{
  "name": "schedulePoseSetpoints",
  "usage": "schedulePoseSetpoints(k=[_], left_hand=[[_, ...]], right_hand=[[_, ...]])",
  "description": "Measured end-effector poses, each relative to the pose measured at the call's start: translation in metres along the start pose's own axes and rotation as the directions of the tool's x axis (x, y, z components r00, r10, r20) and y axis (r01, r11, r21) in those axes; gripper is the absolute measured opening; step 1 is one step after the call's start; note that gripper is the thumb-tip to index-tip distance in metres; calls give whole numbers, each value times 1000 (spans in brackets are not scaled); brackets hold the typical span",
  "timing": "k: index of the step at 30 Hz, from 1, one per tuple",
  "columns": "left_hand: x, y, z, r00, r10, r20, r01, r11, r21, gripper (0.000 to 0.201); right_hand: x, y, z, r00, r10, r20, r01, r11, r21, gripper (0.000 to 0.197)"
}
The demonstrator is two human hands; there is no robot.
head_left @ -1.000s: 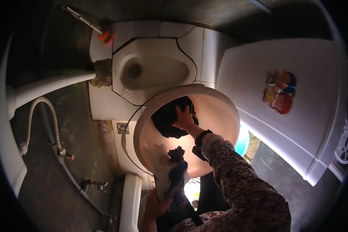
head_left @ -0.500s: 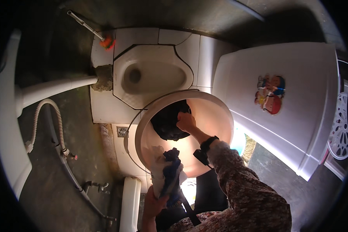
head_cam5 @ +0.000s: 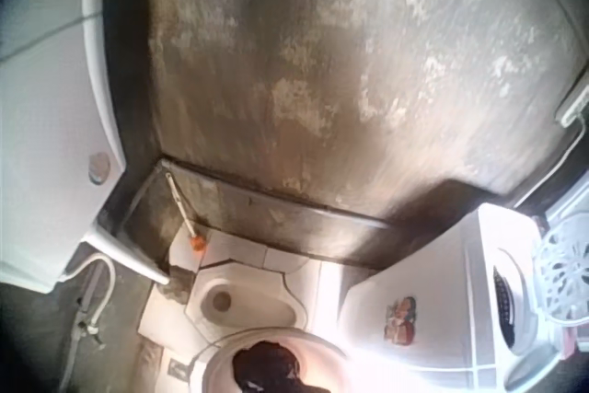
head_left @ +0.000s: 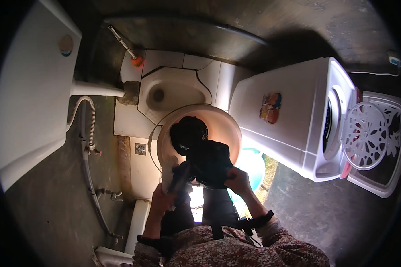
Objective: Transferring clothes from a bucket into a portable washing machine.
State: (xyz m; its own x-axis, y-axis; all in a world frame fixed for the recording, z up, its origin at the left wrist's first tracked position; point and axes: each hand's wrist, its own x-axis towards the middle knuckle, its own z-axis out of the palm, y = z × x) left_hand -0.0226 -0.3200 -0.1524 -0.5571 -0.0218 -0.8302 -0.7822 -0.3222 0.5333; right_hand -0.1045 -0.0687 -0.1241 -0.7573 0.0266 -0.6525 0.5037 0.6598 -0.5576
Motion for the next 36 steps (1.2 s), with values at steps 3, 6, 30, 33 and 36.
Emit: schedulePoseSetpoints(k=[3,6,30,33,36], left_hand=[[-7,19,1,999,-20,31,19,1000,16,35],[-4,15,-5,1000,16,13,-17,995,95,33],[59,20,-4,968,182,174,-212,961,178,44],[55,26,5,968,171,183,-203,963,177,42],[71,19,4,950,212,229,-241,964,108,43]], right_hand=[[-20,-4,-20,998,22,-66,-19,998,56,18],[-39,-7,-44,985,-99,-138,136,946,294,19],[-233,-187,-200,844,-283,-455,535,491,688,30],[-262,-208,-224,675,-274,-685,717,458,524,35],[-293,-206,-261,520,-230,-823,848,252,466,46]])
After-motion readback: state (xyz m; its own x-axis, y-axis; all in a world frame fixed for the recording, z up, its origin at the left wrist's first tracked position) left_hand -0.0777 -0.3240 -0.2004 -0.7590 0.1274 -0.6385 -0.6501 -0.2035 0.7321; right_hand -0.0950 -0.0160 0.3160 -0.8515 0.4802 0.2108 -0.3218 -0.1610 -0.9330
